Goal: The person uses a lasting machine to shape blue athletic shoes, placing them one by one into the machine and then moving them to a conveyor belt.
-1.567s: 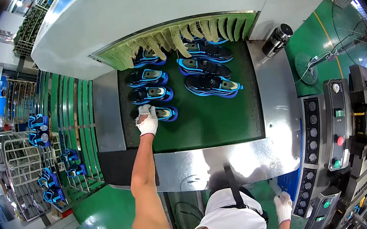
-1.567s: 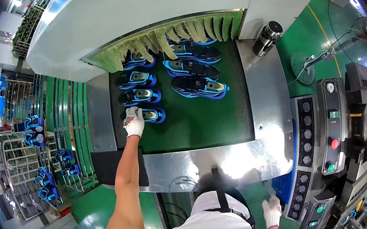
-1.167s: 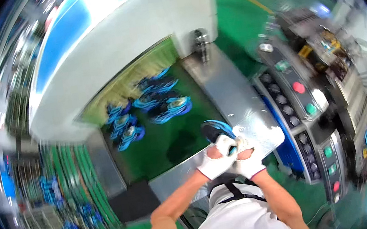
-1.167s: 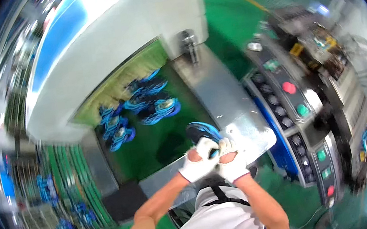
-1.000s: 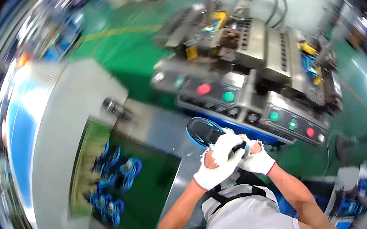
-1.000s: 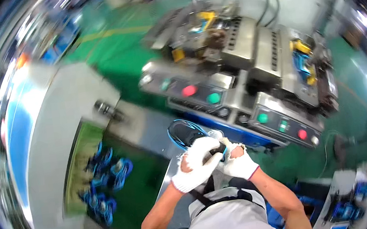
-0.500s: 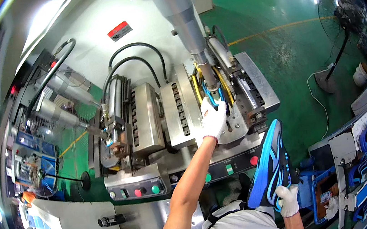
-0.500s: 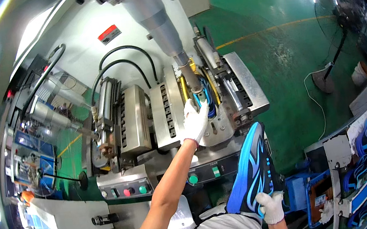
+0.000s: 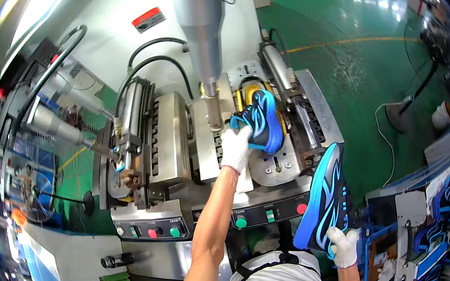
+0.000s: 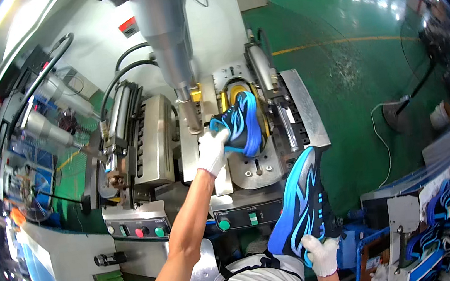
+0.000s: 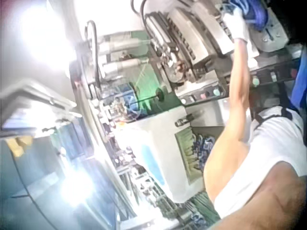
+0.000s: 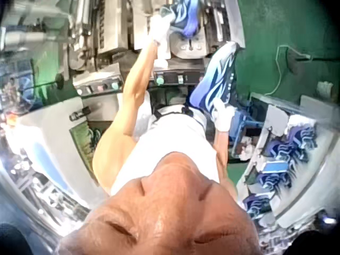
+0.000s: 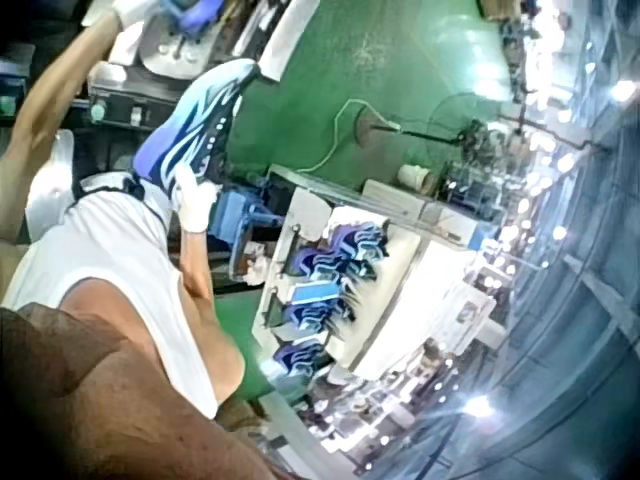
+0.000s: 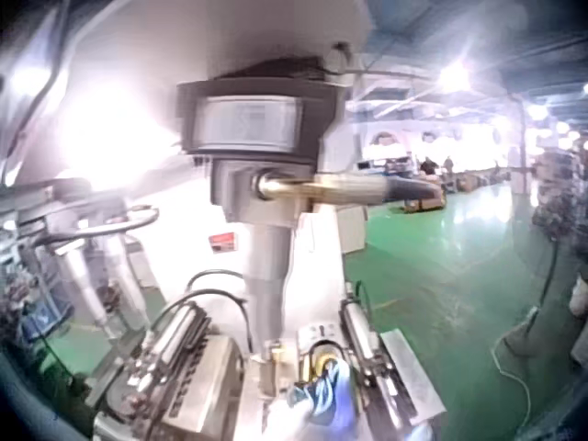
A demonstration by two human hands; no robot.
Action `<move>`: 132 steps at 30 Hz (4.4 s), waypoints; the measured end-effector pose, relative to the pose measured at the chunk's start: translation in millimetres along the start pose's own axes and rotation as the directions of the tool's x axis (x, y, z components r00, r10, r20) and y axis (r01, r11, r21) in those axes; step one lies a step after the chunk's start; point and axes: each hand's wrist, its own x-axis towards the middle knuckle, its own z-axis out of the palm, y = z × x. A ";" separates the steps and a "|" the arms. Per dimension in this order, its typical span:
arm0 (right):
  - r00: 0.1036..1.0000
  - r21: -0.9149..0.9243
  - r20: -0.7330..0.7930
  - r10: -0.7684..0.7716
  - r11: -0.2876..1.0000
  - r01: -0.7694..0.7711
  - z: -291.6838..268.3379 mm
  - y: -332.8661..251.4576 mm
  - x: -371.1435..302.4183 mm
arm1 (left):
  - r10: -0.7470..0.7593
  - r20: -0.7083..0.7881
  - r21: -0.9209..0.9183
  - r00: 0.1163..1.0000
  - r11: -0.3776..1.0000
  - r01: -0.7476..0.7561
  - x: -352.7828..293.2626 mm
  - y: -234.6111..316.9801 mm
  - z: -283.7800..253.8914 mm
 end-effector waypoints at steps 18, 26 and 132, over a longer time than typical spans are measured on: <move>0.624 -0.764 0.537 -0.568 -0.013 0.645 314.9 -97.7 350.8 | -0.451 -0.541 -0.151 0.710 0.882 0.445 -504.9 -159.6 -252.1; 0.440 -0.607 0.731 -0.521 -0.203 0.768 273.2 -96.2 354.4 | -0.297 -0.850 0.055 0.436 0.771 0.635 -437.9 -335.7 -224.7; 0.630 0.140 0.776 0.024 0.968 -0.209 229.2 40.2 -15.6 | 0.719 0.064 0.839 0.692 0.337 -0.427 -93.0 -31.6 -403.6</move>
